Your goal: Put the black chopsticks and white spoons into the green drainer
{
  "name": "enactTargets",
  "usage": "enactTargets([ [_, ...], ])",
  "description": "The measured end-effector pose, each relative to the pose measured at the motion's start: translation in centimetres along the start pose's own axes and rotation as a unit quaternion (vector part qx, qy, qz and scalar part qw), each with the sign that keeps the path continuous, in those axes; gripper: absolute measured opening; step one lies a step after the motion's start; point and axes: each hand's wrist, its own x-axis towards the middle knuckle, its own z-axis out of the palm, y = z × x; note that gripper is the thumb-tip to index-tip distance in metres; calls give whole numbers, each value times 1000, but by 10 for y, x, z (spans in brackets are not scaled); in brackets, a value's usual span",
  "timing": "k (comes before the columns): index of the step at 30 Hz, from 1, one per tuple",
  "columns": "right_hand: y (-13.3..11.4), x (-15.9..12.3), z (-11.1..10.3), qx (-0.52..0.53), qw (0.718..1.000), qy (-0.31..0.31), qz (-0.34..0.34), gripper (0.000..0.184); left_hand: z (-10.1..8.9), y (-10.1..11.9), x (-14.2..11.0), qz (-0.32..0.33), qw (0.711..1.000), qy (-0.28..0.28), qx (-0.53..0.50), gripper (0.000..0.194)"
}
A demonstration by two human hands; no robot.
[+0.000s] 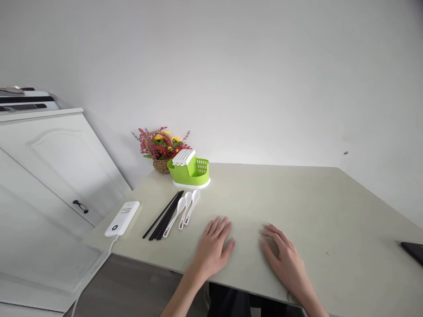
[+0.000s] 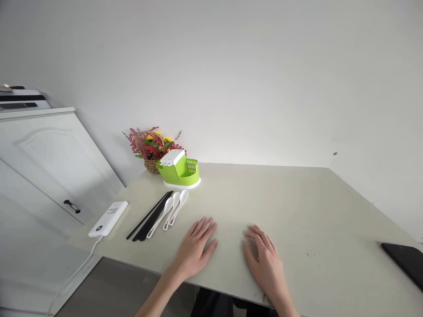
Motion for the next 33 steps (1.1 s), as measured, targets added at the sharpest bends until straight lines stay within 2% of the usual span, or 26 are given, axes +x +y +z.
enactTargets([
  [4,-2,0,-1,-6,1000,6,4,36,4,-11,0,-19,1000,20,14,54],
  [33,-1,-2,-2,-11,1000,-9,8,35,4,-4,-5,-34,999,3,15,52],
])
